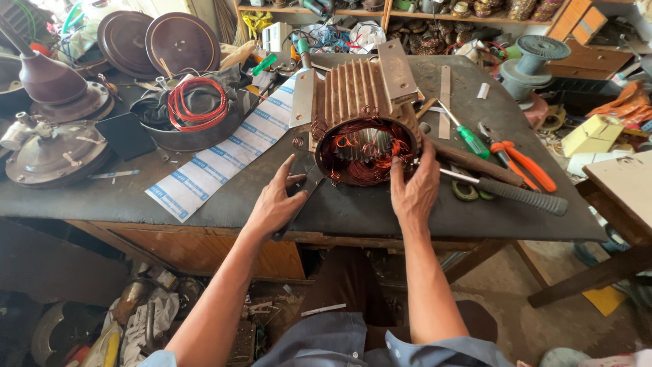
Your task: The person works on a cylindrical electrical component with copper windings on a cluttered workbench. They use a screwdriver to adjust the windings, then insert a metal bar and strike it with a hammer to compress or align the assembly. The person repeats the insertion and hammering steps and uses pliers to hold the component while working.
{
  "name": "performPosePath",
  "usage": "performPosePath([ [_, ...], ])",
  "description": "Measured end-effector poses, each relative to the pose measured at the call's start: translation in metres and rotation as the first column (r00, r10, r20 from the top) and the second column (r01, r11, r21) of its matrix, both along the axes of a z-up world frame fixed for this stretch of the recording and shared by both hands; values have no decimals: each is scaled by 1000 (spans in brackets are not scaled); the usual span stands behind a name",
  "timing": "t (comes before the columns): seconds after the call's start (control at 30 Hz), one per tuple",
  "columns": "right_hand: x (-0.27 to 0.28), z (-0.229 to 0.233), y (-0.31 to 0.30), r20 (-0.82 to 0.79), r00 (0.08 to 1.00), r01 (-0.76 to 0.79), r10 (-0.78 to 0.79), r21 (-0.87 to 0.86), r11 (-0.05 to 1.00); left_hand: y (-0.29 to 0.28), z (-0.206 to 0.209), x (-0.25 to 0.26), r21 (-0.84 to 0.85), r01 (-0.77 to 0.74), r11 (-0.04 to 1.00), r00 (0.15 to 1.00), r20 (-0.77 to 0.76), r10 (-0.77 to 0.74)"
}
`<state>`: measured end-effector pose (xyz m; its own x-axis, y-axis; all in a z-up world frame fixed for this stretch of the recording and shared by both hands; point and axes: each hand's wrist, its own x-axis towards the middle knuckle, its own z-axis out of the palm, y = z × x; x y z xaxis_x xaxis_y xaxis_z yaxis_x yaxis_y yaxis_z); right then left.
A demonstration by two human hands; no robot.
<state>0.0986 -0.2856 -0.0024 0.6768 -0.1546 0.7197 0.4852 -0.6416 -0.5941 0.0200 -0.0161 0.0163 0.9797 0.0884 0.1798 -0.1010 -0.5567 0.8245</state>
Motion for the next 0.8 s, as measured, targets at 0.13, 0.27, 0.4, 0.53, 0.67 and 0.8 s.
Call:
performPosePath([
  [0.13, 3, -5, -2, -21, 999, 31, -32, -9, 999, -7, 2, -8, 209, 5, 978, 999, 40, -14],
  [0.27, 6, -8, -4, -2, 999, 35, -35, -14, 999, -16, 3, -25, 580, -22, 815, 986, 146, -77],
  [0.4, 6, -8, -4, -24, 999, 41, -40, 7, 999, -21, 12, -26, 642, 16, 766, 999, 30, -45],
  [0.53, 5, -6, -2, -26, 998, 54, -54, -1, 999, -25, 27, -21, 727, 70, 683, 996, -83, -14],
  [0.67, 3, -2, -4, -63, 997, 53, -52, 15, 998, -7, 46, -9, 777, 128, 616, 979, -199, 47],
  [0.8, 0, 3, 0, -78, 995, 59, -57, 22, 998, 29, 51, 9, 730, 98, 676, 974, -210, 86],
])
